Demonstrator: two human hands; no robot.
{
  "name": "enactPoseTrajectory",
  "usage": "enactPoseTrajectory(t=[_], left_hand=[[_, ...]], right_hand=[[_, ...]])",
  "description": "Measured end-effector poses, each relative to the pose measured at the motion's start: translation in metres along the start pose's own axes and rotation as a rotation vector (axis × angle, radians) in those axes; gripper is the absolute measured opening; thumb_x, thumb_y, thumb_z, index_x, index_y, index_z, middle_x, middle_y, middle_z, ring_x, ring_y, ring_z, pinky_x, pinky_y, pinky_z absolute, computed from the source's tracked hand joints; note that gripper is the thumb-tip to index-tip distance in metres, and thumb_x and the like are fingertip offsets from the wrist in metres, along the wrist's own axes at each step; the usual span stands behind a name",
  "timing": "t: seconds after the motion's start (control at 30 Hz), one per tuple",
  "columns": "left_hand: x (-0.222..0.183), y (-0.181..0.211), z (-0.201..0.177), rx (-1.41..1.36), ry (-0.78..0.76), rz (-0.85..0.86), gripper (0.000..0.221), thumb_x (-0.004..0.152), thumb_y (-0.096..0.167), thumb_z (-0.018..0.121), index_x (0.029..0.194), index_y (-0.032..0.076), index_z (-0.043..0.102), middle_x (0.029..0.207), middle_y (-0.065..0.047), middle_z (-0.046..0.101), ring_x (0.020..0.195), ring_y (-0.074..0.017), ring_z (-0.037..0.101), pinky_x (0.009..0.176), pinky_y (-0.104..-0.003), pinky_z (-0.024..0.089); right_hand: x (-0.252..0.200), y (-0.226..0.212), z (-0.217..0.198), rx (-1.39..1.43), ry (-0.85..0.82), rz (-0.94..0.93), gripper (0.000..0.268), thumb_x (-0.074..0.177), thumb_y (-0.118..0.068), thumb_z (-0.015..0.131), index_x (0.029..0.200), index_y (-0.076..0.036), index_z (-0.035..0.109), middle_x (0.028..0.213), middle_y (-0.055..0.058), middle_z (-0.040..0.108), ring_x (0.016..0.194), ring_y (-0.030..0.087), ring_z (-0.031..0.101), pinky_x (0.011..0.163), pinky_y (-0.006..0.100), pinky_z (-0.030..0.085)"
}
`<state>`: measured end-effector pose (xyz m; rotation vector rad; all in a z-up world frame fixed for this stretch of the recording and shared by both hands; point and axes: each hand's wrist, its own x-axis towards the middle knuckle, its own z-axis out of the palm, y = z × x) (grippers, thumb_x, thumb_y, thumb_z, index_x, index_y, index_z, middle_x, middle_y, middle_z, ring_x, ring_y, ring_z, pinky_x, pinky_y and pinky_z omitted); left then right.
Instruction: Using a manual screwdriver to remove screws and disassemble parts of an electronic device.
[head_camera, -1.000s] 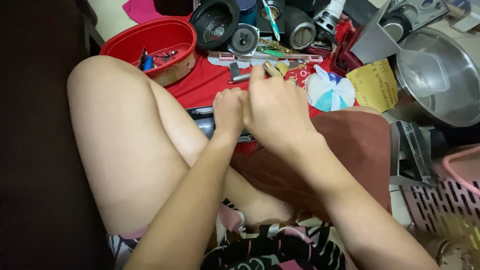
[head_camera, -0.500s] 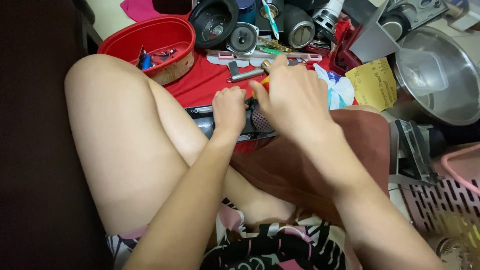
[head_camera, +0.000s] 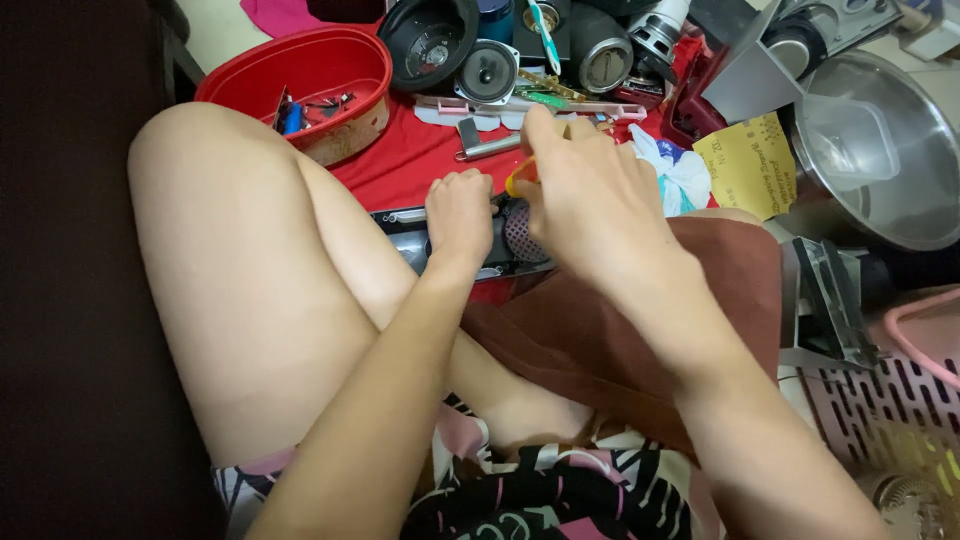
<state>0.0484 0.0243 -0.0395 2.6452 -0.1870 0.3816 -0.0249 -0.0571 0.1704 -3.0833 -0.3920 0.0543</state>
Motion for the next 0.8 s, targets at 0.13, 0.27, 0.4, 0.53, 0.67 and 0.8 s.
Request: enactPoseTrajectory(t=[0.13,0.27,0.4,0.53,0.67,0.8], left_hand=[[0.0,0.001,-0.001,-0.012,0.015,-0.003,0.019,0.062,0.019,0.076,0.061,0.01,0.058,0.063,-0.003,0.053,0.071,-0.0247,0.058,0.071,-0.036,0.045],[-0.007,0.006,-0.006,-0.041,0.073,-0.012,0.01,0.065,0.014,0.068,0.062,0.008,0.059,0.068,-0.006,0.058,0.069,-0.0269,0.056,0.07,-0.038,0.043],[-0.009,0.007,-0.005,-0.09,0.211,-0.013,0.01,0.065,0.008,0.06,0.058,0.007,0.054,0.068,-0.008,0.059,0.063,-0.0283,0.054,0.066,-0.039,0.042],[-0.009,0.007,-0.008,-0.025,0.152,-0.009,0.008,0.064,0.007,0.063,0.059,0.008,0.057,0.071,-0.008,0.059,0.066,-0.0272,0.056,0.067,-0.038,0.043],[-0.009,0.008,-0.008,-0.024,0.139,-0.031,0.008,0.064,0.008,0.064,0.06,0.007,0.057,0.069,-0.008,0.06,0.064,-0.0267,0.056,0.066,-0.038,0.043],[-0.009,0.007,-0.01,-0.066,0.164,-0.015,0.009,0.064,0.006,0.062,0.058,0.007,0.055,0.066,-0.007,0.059,0.062,-0.0275,0.055,0.064,-0.039,0.042]], right_hand=[[0.006,0.006,0.01,-0.016,0.115,0.052,0.031,0.091,-0.034,0.047,0.094,-0.004,0.046,0.077,0.024,0.055,0.074,0.051,0.059,0.065,0.058,0.046],[0.0,0.008,0.003,0.114,0.086,0.003,0.029,0.082,-0.024,0.056,0.1,-0.004,0.046,0.08,0.022,0.056,0.071,0.046,0.057,0.062,0.054,0.044],[0.004,0.013,0.017,0.144,0.379,-0.241,0.026,0.079,-0.013,0.064,0.087,0.003,0.045,0.06,0.018,0.058,0.048,0.039,0.054,0.046,0.044,0.042],[0.009,0.015,0.019,0.024,0.4,-0.101,0.037,0.089,-0.029,0.056,0.087,0.008,0.05,0.053,0.015,0.055,0.039,0.031,0.051,0.038,0.039,0.041],[-0.001,0.009,0.006,0.086,0.186,-0.119,0.037,0.08,-0.02,0.061,0.104,0.003,0.044,0.079,0.02,0.055,0.058,0.039,0.056,0.051,0.047,0.045],[-0.002,0.006,0.014,0.082,0.35,-0.177,0.024,0.083,-0.019,0.062,0.087,0.0,0.046,0.058,0.014,0.057,0.045,0.037,0.053,0.043,0.044,0.041]])
